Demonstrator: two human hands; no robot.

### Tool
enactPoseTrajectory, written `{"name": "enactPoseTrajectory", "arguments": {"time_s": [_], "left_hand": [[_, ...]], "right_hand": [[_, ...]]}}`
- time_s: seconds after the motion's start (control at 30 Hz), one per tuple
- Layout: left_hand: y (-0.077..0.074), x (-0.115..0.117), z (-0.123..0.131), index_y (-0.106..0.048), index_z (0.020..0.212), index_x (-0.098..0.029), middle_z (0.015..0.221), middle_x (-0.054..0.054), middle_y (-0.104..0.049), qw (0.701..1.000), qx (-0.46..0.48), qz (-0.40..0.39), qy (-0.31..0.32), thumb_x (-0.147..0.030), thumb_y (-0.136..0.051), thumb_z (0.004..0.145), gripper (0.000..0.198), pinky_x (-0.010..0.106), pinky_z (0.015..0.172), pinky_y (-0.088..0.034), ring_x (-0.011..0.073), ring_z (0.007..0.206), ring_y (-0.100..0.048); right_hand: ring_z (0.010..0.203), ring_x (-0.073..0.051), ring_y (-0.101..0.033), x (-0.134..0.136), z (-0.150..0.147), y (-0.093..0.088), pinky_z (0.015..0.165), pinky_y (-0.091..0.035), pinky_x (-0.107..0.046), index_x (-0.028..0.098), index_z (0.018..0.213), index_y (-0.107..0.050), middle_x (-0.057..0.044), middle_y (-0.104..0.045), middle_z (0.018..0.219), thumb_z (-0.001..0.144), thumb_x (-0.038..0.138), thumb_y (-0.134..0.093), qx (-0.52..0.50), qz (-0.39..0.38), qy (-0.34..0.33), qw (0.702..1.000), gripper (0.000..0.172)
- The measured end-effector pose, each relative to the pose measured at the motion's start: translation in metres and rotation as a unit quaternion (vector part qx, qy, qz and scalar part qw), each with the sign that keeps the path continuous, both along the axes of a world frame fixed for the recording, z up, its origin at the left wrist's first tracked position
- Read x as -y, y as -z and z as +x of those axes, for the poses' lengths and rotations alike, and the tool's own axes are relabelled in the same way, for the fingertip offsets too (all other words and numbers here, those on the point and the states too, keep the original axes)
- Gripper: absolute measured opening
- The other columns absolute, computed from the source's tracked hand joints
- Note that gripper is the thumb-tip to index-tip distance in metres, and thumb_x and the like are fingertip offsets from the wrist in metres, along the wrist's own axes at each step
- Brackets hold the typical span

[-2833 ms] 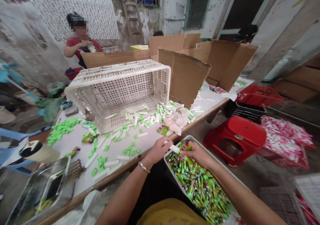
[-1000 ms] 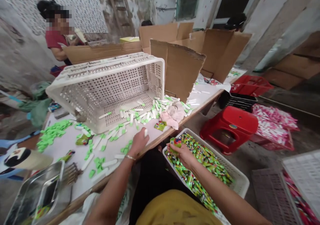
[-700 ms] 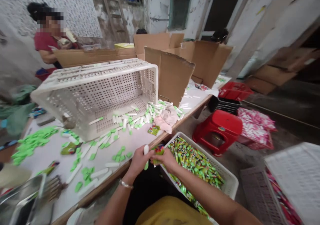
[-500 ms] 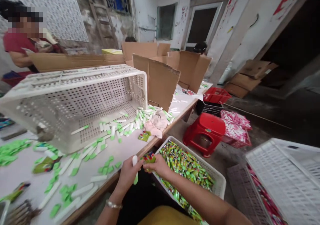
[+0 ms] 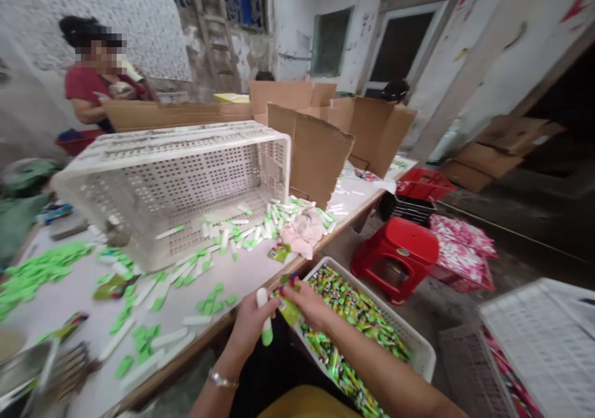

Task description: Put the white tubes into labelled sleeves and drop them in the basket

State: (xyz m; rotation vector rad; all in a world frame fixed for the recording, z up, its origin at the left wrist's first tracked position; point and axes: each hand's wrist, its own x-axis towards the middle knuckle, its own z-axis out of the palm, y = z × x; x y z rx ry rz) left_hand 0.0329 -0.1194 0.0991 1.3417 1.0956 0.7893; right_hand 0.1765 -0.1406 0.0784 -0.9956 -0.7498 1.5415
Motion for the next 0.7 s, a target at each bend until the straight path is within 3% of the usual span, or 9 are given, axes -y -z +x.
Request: {"name": "enactPoseTrajectory", "arguments": {"time_s": [0.13,0.27,0.37,0.53,0.6,0.7], "left_hand": [[0.012,-0.001,-0.003,-0.050,0.057,-0.016,0.052,-0.003,-0.049,1.000,0.015,-0.005,-0.019,-0.045,-0.064,0.064,0.033,0.022,0.052,-0.034,0.0122,0.053,-0.044],[0.021,0.001,-0.005,-0.049,0.055,-0.016,0.053,-0.002,-0.048,1.000,0.015,0.000,-0.014,-0.046,-0.064,0.064,0.035,0.022,0.052,-0.036,0.0127,0.054,-0.044],[0.022,0.004,-0.006,-0.052,0.065,-0.016,0.056,-0.003,-0.048,0.999,0.018,0.006,-0.033,-0.046,-0.063,0.065,0.032,0.021,0.053,-0.037,0.0121,0.056,-0.045],[0.029,0.003,-0.007,-0.047,0.093,-0.019,0.055,-0.006,-0.045,0.990,0.004,-0.021,-0.140,-0.052,-0.054,0.071,0.040,0.019,0.043,-0.033,0.0093,0.046,-0.039],[0.030,0.001,-0.008,-0.047,0.094,-0.018,0.052,-0.007,-0.041,0.992,-0.002,-0.004,-0.129,-0.049,-0.053,0.072,0.038,0.020,0.044,-0.034,0.0096,0.046,-0.040],[0.019,-0.002,-0.006,-0.046,0.098,-0.019,0.067,-0.003,-0.051,0.992,0.018,0.035,-0.123,-0.043,-0.052,0.076,0.033,0.020,0.048,-0.038,0.0092,0.052,-0.044]], "right_hand": [[0.063,-0.013,-0.055,0.000,-0.010,-0.004,0.068,-0.043,-0.027,0.017,0.074,-0.065,0.002,-0.063,0.068,0.039,0.032,-0.083,0.020,0.002,-0.024,1.000,0.043],[0.058,-0.012,-0.053,0.002,-0.008,0.000,0.063,-0.042,-0.027,0.015,0.067,-0.067,0.003,-0.061,0.062,0.034,0.032,-0.084,0.042,0.015,0.000,0.999,0.041],[0.052,-0.010,-0.048,0.007,-0.001,0.002,0.057,-0.040,-0.025,0.015,0.057,-0.066,0.005,-0.058,0.054,0.036,0.033,-0.083,0.089,0.030,0.032,0.995,0.032],[0.044,-0.010,-0.045,0.016,0.016,0.007,0.048,-0.036,-0.024,0.016,0.054,-0.067,0.003,-0.057,0.048,0.046,0.038,-0.079,0.153,-0.006,0.091,0.984,0.027],[0.046,-0.012,-0.050,0.020,0.022,0.009,0.050,-0.039,-0.025,0.016,0.053,-0.067,0.001,-0.060,0.050,0.052,0.041,-0.075,0.161,-0.014,0.099,0.982,0.027],[0.057,-0.017,-0.057,0.023,0.028,0.007,0.058,-0.043,-0.028,0.017,0.057,-0.068,-0.003,-0.065,0.057,0.059,0.045,-0.071,0.161,-0.010,0.086,0.983,0.028]]}}
